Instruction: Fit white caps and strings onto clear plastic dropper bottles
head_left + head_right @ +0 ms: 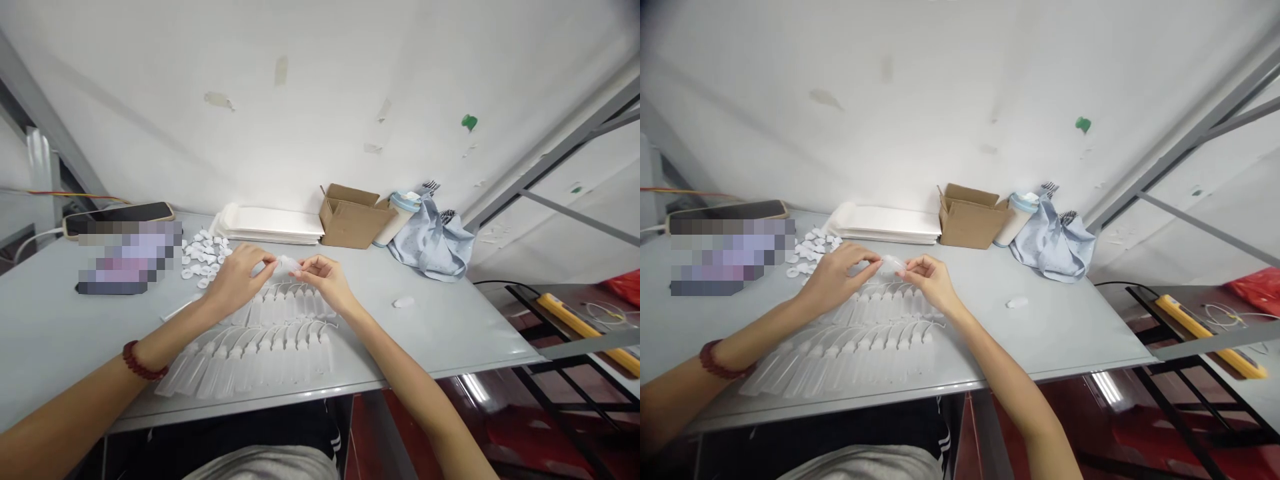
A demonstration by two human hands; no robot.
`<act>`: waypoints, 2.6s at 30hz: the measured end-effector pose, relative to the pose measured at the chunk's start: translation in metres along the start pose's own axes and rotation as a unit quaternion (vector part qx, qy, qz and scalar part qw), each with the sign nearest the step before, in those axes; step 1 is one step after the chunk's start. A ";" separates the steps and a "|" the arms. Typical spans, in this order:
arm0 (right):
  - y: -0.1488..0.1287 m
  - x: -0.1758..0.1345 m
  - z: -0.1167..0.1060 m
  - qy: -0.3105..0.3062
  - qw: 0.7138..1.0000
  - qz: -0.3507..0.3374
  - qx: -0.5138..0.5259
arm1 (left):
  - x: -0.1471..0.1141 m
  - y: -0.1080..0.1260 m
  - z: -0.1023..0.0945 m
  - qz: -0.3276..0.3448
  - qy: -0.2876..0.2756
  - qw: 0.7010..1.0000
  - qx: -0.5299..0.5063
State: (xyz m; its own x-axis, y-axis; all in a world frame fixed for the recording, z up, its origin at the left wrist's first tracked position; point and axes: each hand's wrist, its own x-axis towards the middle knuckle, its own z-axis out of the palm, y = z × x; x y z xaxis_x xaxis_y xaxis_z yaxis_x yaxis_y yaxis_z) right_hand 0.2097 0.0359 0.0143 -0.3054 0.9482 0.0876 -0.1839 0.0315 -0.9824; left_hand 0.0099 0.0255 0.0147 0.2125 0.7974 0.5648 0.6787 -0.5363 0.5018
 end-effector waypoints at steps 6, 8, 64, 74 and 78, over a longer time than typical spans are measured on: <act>0.004 0.000 0.001 -0.019 1.000 0.000 -0.010 | -0.002 0.000 0.002 0.050 0.026 0.998 0.022; 0.005 -0.001 0.001 -0.018 1.000 0.001 -0.018 | -0.003 0.000 0.002 0.058 0.027 0.998 0.021; -0.011 -0.013 0.005 -0.155 0.979 0.079 0.108 | -0.005 0.022 -0.009 0.187 0.022 0.981 -0.046; -0.011 -0.015 0.007 -0.192 0.974 0.075 0.090 | -0.007 0.016 -0.003 0.236 -0.017 0.972 -0.014; -0.014 -0.014 0.004 -0.196 0.974 0.084 0.071 | -0.007 0.016 -0.006 0.240 -0.035 0.970 -0.003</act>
State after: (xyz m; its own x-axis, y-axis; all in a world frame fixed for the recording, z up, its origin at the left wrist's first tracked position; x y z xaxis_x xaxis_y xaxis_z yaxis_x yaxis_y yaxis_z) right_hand 0.2128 0.0212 0.0270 -0.6705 0.7418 0.0100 -0.2192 -0.1851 -0.9580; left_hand 0.0153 0.0101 0.0225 0.5511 0.4719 0.6882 0.4850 -0.8523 0.1961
